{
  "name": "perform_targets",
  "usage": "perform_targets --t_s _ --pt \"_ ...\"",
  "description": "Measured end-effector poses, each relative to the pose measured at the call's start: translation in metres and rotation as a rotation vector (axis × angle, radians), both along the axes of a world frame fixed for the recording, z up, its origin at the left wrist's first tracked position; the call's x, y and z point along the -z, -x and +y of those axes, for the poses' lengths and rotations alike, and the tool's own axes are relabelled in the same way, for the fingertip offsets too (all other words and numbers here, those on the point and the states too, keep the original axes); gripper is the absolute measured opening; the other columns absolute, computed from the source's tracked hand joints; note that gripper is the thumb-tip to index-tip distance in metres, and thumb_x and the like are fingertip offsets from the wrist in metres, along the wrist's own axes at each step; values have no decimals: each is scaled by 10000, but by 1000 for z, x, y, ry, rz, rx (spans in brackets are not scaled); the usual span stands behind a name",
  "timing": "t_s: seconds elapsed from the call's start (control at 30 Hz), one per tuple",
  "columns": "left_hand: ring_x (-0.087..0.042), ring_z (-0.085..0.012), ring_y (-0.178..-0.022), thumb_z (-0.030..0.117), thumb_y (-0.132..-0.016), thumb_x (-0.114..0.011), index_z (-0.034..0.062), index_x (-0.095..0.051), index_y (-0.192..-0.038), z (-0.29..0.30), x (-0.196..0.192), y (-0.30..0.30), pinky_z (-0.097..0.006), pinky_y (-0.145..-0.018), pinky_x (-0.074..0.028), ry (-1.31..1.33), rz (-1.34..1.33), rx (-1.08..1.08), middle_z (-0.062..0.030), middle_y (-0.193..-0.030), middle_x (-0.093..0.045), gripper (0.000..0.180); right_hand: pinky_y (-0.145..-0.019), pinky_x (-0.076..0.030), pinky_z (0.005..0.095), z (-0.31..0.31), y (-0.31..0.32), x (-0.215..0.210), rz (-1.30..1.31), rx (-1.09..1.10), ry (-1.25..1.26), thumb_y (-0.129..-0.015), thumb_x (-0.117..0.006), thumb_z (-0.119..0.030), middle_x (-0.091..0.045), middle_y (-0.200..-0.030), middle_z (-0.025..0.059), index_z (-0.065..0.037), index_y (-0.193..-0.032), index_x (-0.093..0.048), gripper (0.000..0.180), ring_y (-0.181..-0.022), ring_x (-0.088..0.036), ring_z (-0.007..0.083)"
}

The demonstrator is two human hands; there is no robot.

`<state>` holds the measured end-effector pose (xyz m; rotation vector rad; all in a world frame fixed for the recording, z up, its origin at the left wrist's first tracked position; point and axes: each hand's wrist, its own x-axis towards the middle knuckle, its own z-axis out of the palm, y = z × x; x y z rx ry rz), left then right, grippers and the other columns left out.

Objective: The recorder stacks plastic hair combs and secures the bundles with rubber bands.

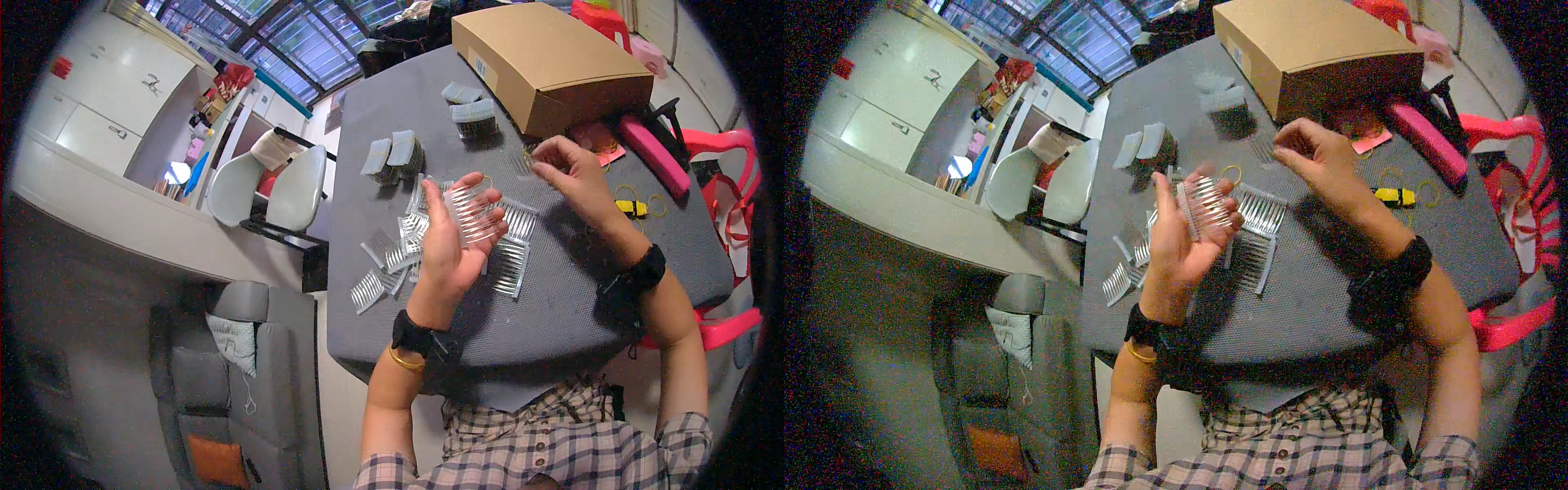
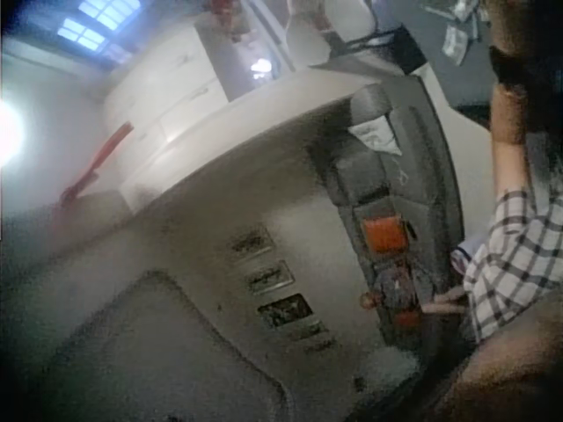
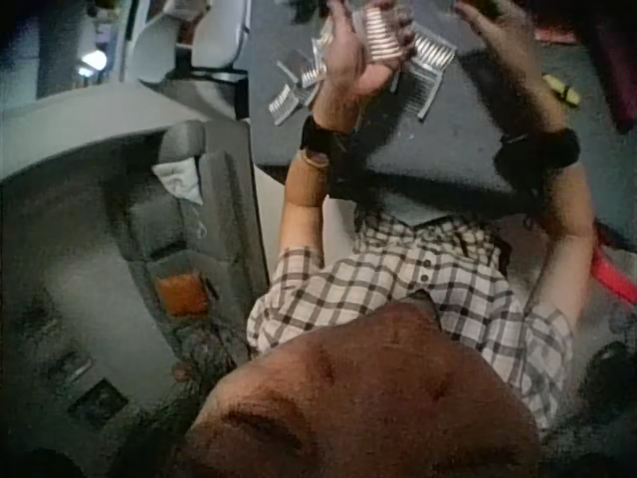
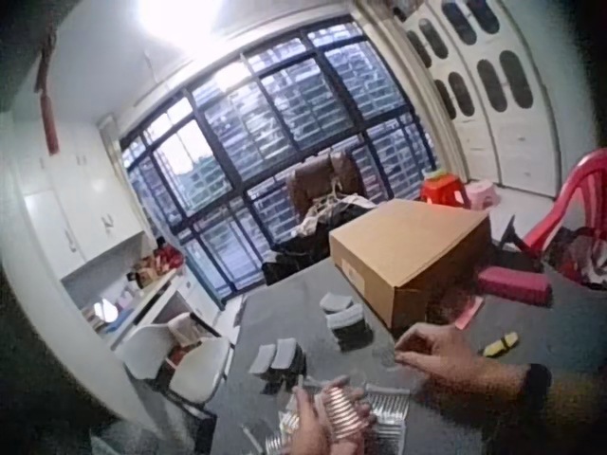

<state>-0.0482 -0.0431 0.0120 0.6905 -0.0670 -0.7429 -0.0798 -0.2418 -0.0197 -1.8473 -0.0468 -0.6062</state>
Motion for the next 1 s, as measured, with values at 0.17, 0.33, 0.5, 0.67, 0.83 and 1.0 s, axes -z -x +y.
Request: perform_targets --t_s 0.17,0.33,0.5,0.67,0.83,1.0 --pt "-543 -196 -727 526 -881 -267 71 -457 -1098 0 24 -13 -336 -681 -485 36 110 102 -90 -854 -548 539 -537 -379 164 0 11 -26 293 -320 -352 -774 -613 -97 -542 -703 -21 -42 -936 -526 191 -612 -481 19" --pt "-562 -204 -888 465 -903 -289 74 -457 -1130 -1 26 -5 -358 -726 -487 -128 -35 263 -94 -1013 -558 482 -559 -404 181 25 19 -23 390 -565 -248 -769 -621 -86 -531 -699 -24 -30 -928 -523 195 -640 -497 29" --pt "-568 -211 -896 456 -909 -258 97 -433 -1170 -5 28 3 -379 -748 -490 -167 -49 280 -77 -1036 -554 477 -659 -448 217 30 19 -19 389 -583 -245 -767 -626 -86 -572 -867 40 -11 -955 -518 229 -782 -537 79" --pt "-567 -241 -922 460 -910 -233 86 -370 -1233 -6 34 4 -428 -787 -479 -202 -73 301 -106 -1053 -546 513 -615 -442 201 30 19 -14 359 -458 -133 -762 -635 -86 -550 -818 6 -15 -941 -523 223 -734 -524 52" --pt "-575 -248 -902 462 -910 -233 101 -347 -1263 -7 25 9 -413 -759 -494 -265 -35 286 -128 -1099 -528 518 -536 -412 197 39 24 -23 325 -240 126 -714 -678 -101 -511 -820 7 -38 -989 -501 333 -648 -476 59" --pt "-571 -255 -907 464 -908 -241 127 -346 -1268 -7 27 5 -416 -748 -497 -256 -128 310 -130 -1089 -532 504 -553 -399 230 38 18 -13 -110 -44 329 -683 -694 -131 -496 -786 24 -46 -936 -513 323 -597 -441 102"
